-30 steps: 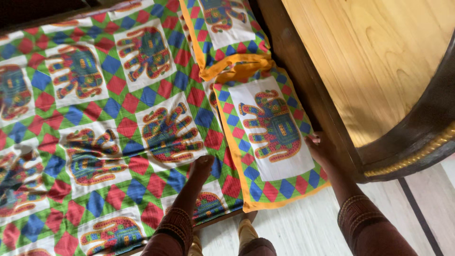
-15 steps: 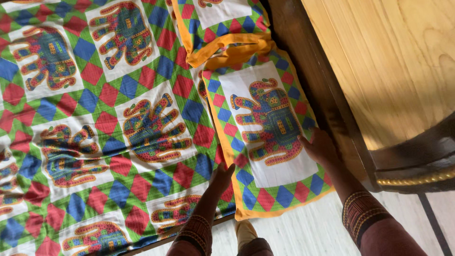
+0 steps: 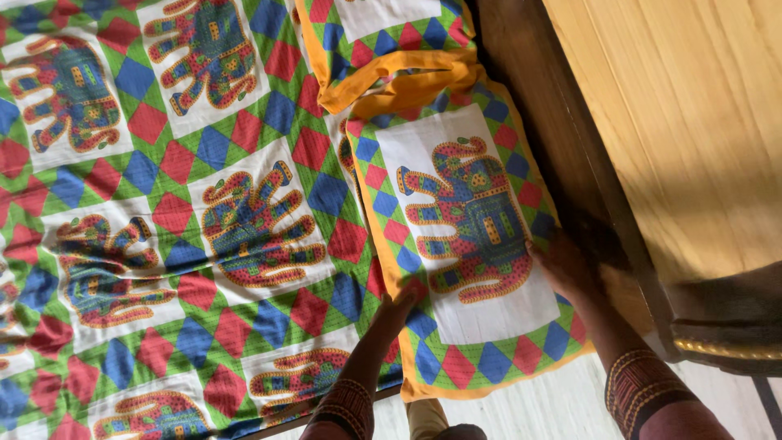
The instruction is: The person folds a pillowcase by hand and places it on a table.
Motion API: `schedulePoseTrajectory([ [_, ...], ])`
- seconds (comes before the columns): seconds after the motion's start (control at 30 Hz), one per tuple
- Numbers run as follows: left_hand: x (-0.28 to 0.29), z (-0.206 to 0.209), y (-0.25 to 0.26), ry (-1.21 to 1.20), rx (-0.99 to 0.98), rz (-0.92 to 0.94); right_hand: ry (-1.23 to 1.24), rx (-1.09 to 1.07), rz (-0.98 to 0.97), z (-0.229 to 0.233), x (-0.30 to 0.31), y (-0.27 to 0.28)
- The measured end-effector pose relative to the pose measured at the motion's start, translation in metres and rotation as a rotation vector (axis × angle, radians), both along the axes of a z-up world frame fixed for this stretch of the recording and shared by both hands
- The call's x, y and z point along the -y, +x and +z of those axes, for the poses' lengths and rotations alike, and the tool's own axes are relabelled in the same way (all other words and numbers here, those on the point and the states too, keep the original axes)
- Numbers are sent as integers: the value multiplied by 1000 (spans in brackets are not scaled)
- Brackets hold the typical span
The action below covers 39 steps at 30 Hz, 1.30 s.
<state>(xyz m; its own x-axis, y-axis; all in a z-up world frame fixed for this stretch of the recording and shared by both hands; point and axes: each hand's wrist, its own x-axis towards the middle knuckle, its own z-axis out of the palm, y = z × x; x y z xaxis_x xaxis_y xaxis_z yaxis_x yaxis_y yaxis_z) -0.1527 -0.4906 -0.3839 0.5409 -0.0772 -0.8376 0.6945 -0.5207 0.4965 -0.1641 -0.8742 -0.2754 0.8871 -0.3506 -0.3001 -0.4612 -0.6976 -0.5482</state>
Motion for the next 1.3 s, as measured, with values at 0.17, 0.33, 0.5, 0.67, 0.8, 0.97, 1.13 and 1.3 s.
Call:
schedulePoseTrajectory([
  [0.17,14,-2,-11,-100,239,-58,241,72,-51,-7,12,-14],
  [0.33,27,28,-11,-98,60,169,525,-107,-229,-37,27,-29],
  [0.5,31,81,-11,-99,36,353,540,-188,-303,-17,26,-25],
  [0.67,29,90,-9,-286,-38,532,615,-34,-275,31,-4,-20],
  [0.8,26,94,-8,-437,36,564,623,11,-320,46,-18,-22],
  [0.97,22,139,15,-393,50,547,517,-57,-410,46,-23,-30],
  [1.13,13,186,42,-175,132,414,398,-126,-504,42,-24,-29],
  [1.3,-2,203,63,-67,279,341,483,-28,-632,44,-46,-40],
])
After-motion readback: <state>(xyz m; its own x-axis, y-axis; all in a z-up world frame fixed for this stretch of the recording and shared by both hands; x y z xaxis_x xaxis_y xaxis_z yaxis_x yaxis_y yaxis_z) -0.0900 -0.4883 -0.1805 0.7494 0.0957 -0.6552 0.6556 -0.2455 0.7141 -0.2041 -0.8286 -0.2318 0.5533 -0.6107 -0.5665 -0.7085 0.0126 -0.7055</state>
